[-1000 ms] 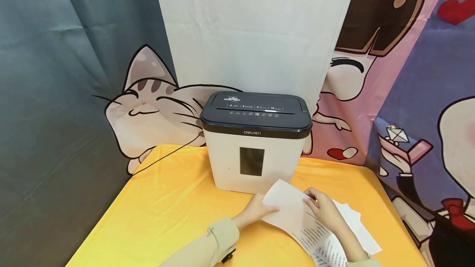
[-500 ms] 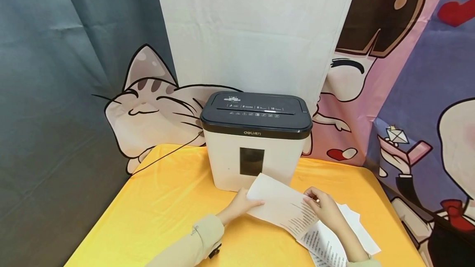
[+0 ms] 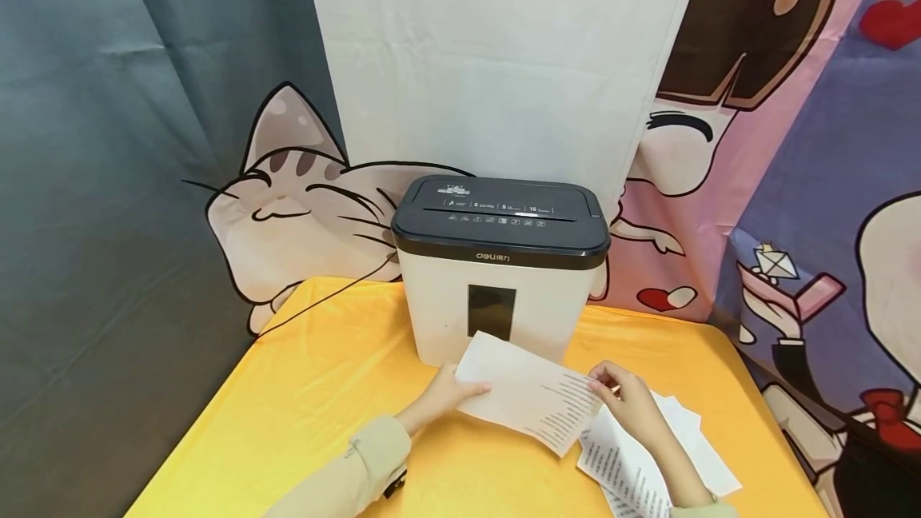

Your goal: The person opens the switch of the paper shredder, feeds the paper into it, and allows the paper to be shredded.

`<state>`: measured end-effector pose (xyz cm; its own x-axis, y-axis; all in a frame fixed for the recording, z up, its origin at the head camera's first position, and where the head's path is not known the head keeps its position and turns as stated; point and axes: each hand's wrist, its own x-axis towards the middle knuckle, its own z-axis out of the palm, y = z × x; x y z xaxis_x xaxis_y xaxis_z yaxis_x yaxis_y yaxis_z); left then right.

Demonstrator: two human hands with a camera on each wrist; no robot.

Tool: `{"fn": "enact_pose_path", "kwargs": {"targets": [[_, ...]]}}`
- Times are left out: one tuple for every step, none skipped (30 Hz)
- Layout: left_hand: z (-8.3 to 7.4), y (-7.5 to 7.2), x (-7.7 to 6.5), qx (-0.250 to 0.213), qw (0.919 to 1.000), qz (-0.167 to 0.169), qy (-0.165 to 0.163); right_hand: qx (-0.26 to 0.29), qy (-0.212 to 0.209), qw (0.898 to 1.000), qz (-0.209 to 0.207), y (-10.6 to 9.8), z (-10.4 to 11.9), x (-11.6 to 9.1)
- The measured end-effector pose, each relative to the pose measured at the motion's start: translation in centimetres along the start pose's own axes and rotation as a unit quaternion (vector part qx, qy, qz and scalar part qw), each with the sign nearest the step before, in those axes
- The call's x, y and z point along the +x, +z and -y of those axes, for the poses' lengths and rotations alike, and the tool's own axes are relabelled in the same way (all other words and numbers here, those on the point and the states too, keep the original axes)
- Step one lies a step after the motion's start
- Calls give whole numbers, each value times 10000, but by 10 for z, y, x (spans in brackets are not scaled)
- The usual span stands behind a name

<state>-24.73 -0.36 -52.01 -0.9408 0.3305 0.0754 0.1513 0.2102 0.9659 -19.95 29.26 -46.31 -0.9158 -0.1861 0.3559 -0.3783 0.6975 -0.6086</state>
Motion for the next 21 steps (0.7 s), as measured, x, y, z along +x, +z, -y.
{"fn": "enact_pose_path", "kwargs": {"targets": [[0,-2,-1,1,10000,-15,-8,55,21,10000,-29,1,0,0],[0,-4,-1,0,10000,-43,-11,115,29,9999,-47,1,-1,0],[1,-6,-2,-17,10000,-61,-13,191,20,9998,-63,1,-2,0],[1,-8,-3,-37,9999,-99,-13,275,12,9996,-82,2,-2,0],[2,-10,-4,-55,9999,-135,-10,379,14,9992,-107,2,-3,0],[2,-12,-5,-75,9998,-179,-35,523,0,9986,-119,3,-4,-1],[3,-14,-6,-79,9997,-242,-49,667,-9,9977,-123,4,-4,-1],[3,-16,-6,-100,9995,-292,-74,811,-3,9966,-120,5,-5,-2],[4,-17,-7,-119,9993,-345,-110,957,32,9953,-123,7,-5,-2],[4,-19,-8,-140,9991,-385,-148,1100,102,9938,-114,9,-5,-2],[3,-20,-9,-166,9988,-422,-191,1220,192,9923,-99,11,-5,-2],[3,-21,-10,-190,9985,-461,-227,1329,298,9906,-83,13,-4,-3],[3,-22,-11,-215,9982,-494,-258,1416,424,9890,-58,15,-4,-3],[2,-22,-12,-234,9979,-518,-302,1496,573,9871,-35,17,-3,-3],[1,-23,-13,-247,9978,-532,-317,1584,725,9847,-9,19,-2,-3],[0,-23,-15,-261,9976,-547,-332,1665,852,9824,17,21,-1,-3],[0,-24,-16,-262,9974,-577,-342,1749,971,9798,38,23,0,-3],[-1,-25,-17,-269,9972,-609,-348,1870,1086,9763,64,25,1,-4],[-2,-25,-19,-266,9970,-642,-339,1995,1184,9727,98,26,3,-4],[-3,-26,-20,-281,9967,-682,-335,2133,1287,9684,121,28,4,-5],[-3,-27,-21,-295,9964,-725,-334,2307,1370,9632,161,29,5,-5]]}}
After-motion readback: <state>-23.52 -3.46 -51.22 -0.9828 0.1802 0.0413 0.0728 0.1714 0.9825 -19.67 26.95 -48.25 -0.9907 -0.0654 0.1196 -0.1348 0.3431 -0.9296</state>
